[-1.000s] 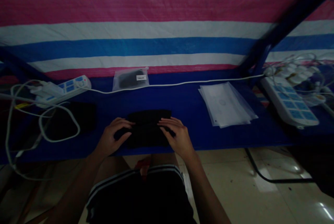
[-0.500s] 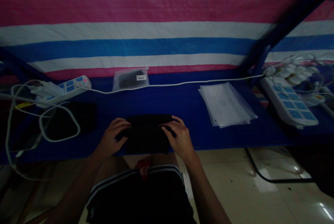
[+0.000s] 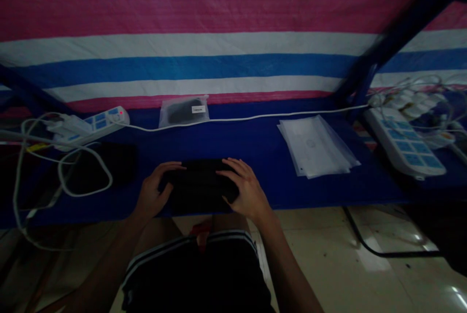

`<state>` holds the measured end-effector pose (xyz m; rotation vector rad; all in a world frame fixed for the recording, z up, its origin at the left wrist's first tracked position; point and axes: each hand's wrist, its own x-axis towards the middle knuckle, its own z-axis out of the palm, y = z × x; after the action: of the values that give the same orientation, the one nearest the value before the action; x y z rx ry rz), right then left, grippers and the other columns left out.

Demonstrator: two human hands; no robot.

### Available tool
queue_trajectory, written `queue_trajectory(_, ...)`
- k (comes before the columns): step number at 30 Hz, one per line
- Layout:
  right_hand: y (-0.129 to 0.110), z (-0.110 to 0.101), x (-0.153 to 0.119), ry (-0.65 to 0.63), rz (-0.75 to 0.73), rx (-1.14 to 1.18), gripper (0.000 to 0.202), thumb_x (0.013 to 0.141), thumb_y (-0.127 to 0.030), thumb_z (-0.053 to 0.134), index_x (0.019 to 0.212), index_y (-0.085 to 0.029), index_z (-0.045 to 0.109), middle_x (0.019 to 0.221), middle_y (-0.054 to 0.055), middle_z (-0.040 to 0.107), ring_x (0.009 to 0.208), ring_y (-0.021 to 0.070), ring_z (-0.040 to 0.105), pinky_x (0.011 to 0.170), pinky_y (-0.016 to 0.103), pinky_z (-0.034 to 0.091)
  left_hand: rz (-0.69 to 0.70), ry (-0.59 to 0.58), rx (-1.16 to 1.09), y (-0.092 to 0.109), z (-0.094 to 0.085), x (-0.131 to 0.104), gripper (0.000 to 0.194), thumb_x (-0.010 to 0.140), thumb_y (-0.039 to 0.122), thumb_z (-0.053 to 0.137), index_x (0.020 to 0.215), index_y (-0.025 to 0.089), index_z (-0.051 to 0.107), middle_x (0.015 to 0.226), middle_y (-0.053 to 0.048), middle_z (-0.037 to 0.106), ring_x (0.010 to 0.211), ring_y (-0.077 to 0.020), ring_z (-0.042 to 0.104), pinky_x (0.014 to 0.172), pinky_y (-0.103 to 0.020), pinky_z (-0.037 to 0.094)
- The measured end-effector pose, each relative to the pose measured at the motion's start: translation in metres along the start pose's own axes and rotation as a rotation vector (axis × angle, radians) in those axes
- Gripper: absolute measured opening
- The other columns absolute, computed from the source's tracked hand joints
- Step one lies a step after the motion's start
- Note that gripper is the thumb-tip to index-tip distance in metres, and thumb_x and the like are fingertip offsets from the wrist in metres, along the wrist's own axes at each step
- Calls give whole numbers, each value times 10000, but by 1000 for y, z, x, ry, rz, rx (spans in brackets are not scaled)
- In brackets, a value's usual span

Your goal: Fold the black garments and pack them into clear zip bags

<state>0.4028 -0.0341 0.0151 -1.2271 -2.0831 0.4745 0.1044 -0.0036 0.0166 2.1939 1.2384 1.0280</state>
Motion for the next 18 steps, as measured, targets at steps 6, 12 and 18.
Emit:
queue_trajectory(6,2,5,0,108,62,66,187,975,-331,677,1127,-271,768,1326,65,739,1278,278,657,1094,539,532,-112,45,46,-2,-1,0,244,989,308,515,1135,173,657,1123,-109,753,1058,-254,730,950,-387,582)
queue_trajectory(12,5,6,1,254,149,67,296,992,-484,656,925,-226,785,993,90,809,980,276,759,885,459,614,-187,67,-20,-2,5,9,298,995,428,538,1079,183,687,1053,-88,792,991,-266,754,878,-370,600)
queue_trajectory(18,6,7,-1,376,302,50,383,977,-571,629,887,-232,781,895,73,812,844,270,770,788,408,612,-214,44,-84,2,14,30,285,992,427,550,1068,190,690,990,-54,792,916,-237,746,816,-325,574)
